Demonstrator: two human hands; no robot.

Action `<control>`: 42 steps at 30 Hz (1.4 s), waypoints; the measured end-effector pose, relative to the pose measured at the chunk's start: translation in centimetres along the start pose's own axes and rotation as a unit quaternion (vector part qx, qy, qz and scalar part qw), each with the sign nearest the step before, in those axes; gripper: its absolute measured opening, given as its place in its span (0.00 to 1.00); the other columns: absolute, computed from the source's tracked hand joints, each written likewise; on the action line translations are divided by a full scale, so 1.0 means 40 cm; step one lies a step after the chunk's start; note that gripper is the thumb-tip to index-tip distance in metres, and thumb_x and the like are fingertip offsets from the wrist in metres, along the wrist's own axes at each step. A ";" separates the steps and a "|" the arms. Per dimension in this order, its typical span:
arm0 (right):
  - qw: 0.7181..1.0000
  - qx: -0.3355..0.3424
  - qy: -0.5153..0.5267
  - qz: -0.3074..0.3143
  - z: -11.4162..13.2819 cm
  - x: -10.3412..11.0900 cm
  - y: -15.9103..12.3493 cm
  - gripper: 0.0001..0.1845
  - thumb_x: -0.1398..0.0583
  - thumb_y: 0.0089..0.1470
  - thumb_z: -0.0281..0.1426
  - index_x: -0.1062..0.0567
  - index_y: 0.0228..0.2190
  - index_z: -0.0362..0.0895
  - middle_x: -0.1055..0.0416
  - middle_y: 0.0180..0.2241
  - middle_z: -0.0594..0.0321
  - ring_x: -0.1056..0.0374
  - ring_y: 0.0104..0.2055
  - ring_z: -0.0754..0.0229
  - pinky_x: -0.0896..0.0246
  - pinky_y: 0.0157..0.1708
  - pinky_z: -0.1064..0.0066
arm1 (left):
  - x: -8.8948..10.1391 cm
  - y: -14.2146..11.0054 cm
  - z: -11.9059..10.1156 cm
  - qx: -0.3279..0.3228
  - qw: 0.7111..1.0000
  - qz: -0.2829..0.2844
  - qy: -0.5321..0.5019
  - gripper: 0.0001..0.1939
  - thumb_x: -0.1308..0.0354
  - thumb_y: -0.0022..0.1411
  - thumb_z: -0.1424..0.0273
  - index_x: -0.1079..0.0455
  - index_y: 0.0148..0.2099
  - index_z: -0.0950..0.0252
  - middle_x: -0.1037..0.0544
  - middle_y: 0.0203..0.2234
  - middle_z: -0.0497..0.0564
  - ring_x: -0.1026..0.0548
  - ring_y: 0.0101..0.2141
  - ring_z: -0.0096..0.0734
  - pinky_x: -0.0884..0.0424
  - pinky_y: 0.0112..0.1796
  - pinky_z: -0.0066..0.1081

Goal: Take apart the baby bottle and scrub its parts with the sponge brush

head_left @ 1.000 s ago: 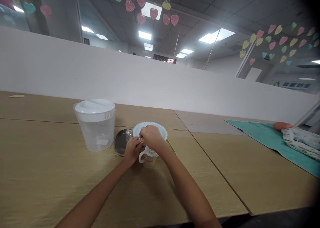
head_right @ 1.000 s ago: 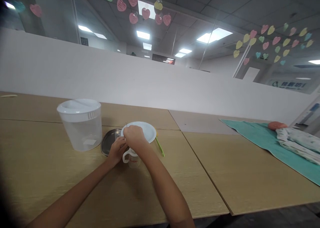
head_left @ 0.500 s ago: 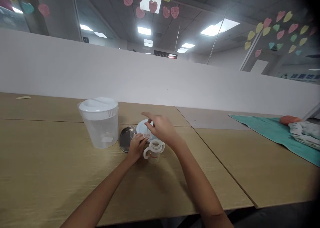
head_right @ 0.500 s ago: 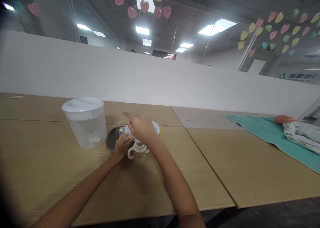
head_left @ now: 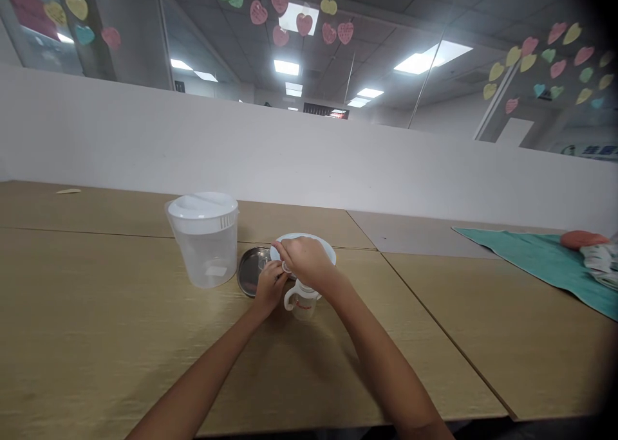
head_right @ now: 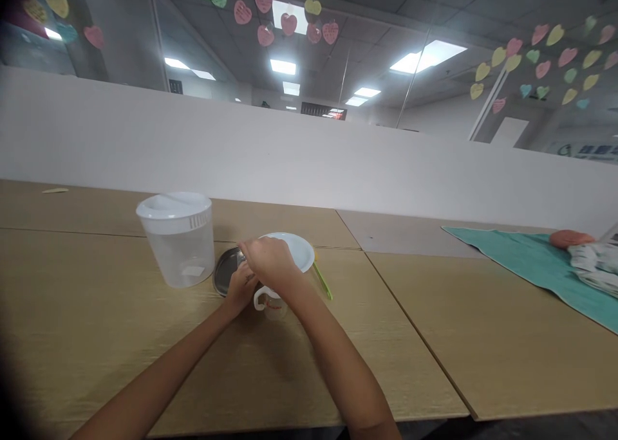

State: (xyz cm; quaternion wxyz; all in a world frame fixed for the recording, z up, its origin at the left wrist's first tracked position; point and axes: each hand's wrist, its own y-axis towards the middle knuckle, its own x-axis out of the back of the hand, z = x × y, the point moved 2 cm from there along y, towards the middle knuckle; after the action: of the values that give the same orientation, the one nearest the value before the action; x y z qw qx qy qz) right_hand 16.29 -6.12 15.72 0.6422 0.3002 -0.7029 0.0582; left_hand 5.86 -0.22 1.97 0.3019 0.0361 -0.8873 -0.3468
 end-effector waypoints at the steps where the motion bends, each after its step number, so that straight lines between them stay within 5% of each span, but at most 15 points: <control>1: 1.000 0.005 -0.002 0.002 0.003 -0.004 0.001 0.25 0.62 0.65 0.36 0.28 0.37 0.44 0.28 0.31 0.58 0.32 0.34 0.61 0.45 0.32 0.73 | 0.000 0.000 -0.001 0.001 1.000 0.001 0.001 0.13 0.51 0.59 0.71 0.27 0.29 0.62 0.22 0.32 0.50 0.29 0.39 0.35 0.34 0.43 0.34; 7: 0.998 0.037 -0.015 0.040 0.016 -0.017 0.010 0.21 0.60 0.64 0.31 0.32 0.48 0.44 0.28 0.37 0.55 0.32 0.38 0.59 0.42 0.34 0.72 | 0.007 0.004 -0.011 -0.001 1.000 -0.005 -0.008 0.13 0.52 0.57 0.74 0.26 0.29 0.61 0.23 0.32 0.50 0.29 0.39 0.35 0.33 0.42 0.34; 16: 0.999 -0.005 0.019 0.032 0.016 -0.060 0.024 0.24 0.60 0.64 0.35 0.27 0.38 0.42 0.27 0.32 0.55 0.30 0.36 0.57 0.40 0.32 0.71 | 0.007 -0.003 -0.004 0.023 0.998 -0.023 -0.047 0.12 0.51 0.57 0.71 0.26 0.30 0.63 0.22 0.32 0.51 0.28 0.37 0.35 0.33 0.41 0.33; 24: 0.997 -0.008 0.025 0.070 0.000 -0.122 0.043 0.21 0.58 0.63 0.32 0.27 0.38 0.39 0.27 0.37 0.52 0.31 0.41 0.57 0.39 0.38 0.69 | 0.011 -0.005 -0.002 0.021 0.997 -0.027 -0.063 0.12 0.51 0.57 0.66 0.27 0.28 0.63 0.22 0.31 0.50 0.28 0.37 0.35 0.33 0.40 0.33; 33: 0.997 -0.032 0.068 -0.011 -0.029 -0.083 0.042 0.16 0.51 0.60 0.38 0.28 0.37 0.44 0.27 0.35 0.59 0.32 0.36 0.61 0.43 0.33 0.74 | 0.024 0.003 -0.011 0.050 0.994 -0.024 -0.091 0.17 0.53 0.60 0.62 0.28 0.29 0.65 0.24 0.27 0.49 0.30 0.30 0.30 0.35 0.34 0.28; 42: 0.998 -0.037 0.042 0.017 -0.021 -0.107 0.054 0.14 0.49 0.58 0.37 0.26 0.35 0.44 0.27 0.35 0.57 0.31 0.37 0.59 0.43 0.33 0.73 | 0.023 -0.003 -0.009 0.066 0.987 -0.045 -0.139 0.18 0.54 0.60 0.61 0.30 0.28 0.66 0.25 0.26 0.49 0.31 0.30 0.30 0.36 0.33 0.27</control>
State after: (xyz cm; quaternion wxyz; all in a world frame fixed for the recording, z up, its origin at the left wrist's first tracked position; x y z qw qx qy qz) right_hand 15.92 -2.51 12.51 0.6806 0.2615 -0.6820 0.0562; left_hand 5.30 -0.75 2.57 0.1571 0.0473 -0.9390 -0.3024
